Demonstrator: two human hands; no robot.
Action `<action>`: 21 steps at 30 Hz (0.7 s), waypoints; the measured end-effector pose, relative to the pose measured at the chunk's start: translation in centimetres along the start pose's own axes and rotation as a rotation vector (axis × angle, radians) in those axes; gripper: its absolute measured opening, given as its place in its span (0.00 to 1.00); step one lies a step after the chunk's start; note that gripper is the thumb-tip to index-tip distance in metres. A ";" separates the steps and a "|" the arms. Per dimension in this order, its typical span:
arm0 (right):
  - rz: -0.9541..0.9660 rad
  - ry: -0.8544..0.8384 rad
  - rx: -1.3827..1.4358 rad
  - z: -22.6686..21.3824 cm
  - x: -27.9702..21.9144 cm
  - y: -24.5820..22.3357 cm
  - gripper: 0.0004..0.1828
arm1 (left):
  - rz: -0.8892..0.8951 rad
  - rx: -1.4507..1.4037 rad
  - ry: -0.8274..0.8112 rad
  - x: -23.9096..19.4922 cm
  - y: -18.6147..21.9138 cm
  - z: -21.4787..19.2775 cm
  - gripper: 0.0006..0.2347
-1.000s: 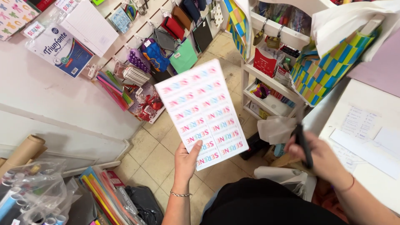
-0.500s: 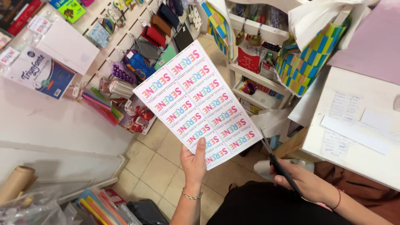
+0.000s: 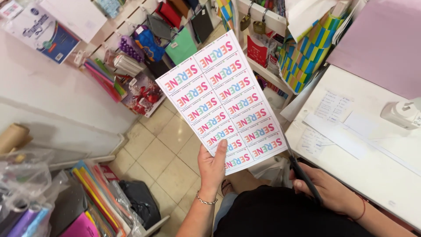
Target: The person holds a sheet of paper with repeated 'SERENE' labels and uses scissors to cut along the printed lines, separating the sheet into smaller sections. The person rotates the paper and continues cutting through the grid of labels.
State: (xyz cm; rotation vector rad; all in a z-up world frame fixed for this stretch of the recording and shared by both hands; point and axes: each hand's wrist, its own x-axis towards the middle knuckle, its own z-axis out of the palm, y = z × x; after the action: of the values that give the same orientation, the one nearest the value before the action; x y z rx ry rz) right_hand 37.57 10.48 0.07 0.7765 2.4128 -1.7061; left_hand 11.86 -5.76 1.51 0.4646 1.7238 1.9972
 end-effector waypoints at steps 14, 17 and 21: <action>-0.162 -0.041 -0.008 -2.4 -4.9 2.8 0.26 | 0.077 0.003 0.029 -5.9 0.3 3.3 0.16; -0.149 -0.033 0.009 -2.5 -5.4 3.1 0.24 | 0.094 0.000 0.023 -6.3 -0.1 3.6 0.16; -0.126 -0.033 -0.018 -2.7 -5.5 3.3 0.24 | 0.096 -0.007 0.029 -6.6 -0.1 3.7 0.15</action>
State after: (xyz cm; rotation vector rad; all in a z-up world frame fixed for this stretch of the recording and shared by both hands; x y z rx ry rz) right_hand 44.42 11.80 0.23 0.6007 2.4998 -1.7233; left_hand 19.38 -6.22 2.33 0.5276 1.7416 2.0862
